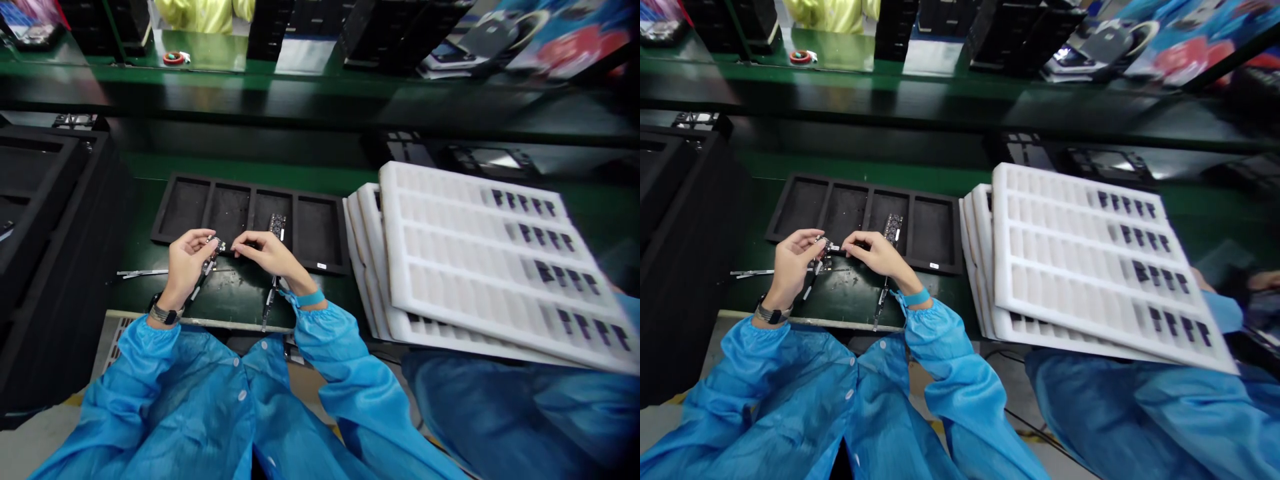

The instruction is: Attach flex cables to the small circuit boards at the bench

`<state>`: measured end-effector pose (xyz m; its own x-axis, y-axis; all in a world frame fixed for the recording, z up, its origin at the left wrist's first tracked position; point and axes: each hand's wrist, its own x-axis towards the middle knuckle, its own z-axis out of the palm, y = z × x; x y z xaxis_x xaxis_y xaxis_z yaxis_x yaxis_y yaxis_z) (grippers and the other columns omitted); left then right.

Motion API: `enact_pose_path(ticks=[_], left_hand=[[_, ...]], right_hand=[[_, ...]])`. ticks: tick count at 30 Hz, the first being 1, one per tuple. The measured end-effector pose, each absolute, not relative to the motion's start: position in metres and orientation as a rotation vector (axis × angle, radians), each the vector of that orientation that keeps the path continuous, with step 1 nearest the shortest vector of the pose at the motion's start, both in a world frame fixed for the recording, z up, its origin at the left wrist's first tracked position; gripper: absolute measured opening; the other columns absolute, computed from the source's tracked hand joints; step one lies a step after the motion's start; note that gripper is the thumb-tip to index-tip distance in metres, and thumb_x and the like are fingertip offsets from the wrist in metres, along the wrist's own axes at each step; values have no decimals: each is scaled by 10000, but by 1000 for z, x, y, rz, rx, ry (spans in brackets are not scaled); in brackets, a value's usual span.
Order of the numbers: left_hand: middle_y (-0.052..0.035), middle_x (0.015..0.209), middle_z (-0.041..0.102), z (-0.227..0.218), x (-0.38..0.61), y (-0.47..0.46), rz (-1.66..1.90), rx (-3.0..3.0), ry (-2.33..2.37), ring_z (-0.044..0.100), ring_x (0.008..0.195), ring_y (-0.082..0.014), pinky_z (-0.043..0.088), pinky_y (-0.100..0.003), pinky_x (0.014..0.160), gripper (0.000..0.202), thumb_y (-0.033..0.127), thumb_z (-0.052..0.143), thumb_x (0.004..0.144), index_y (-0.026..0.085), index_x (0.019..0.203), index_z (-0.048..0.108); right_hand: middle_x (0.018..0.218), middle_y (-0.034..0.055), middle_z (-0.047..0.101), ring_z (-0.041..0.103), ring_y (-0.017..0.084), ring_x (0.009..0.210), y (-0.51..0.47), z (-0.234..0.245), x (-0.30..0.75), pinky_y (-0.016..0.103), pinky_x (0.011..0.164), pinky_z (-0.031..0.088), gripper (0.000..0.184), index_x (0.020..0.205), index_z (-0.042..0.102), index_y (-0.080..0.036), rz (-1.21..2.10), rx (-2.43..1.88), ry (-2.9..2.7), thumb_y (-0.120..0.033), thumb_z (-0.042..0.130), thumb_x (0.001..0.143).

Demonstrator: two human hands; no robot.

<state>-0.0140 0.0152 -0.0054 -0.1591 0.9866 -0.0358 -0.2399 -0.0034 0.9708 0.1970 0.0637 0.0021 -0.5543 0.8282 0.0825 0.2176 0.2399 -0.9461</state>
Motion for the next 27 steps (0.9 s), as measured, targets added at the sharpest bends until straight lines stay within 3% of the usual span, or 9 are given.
enact_pose_path(ticks=[8,21,27], left_hand=[[-22,709,721,-6,-6,29,1280,730,1027,654,624,-138,503,-242,560,425,334,970,622,147,909,718],[-39,748,750,-19,7,42,1261,846,1003,707,668,-165,563,-282,637,401,372,954,658,149,917,744],[-42,747,746,-24,7,44,1341,844,1047,713,659,-167,569,-287,634,388,365,947,670,143,902,730]], right_hand=[[820,50,749,667,189,783,64,2,198,319,778,520,315,868,749,-175,1344,-991,-1860,-485,751,929],[857,54,729,623,172,747,66,-5,197,303,692,519,418,888,703,-187,1374,-1028,-1754,-599,772,894],[810,37,701,594,153,679,66,-5,198,293,650,507,399,900,692,-189,1385,-1068,-1703,-580,775,899]])
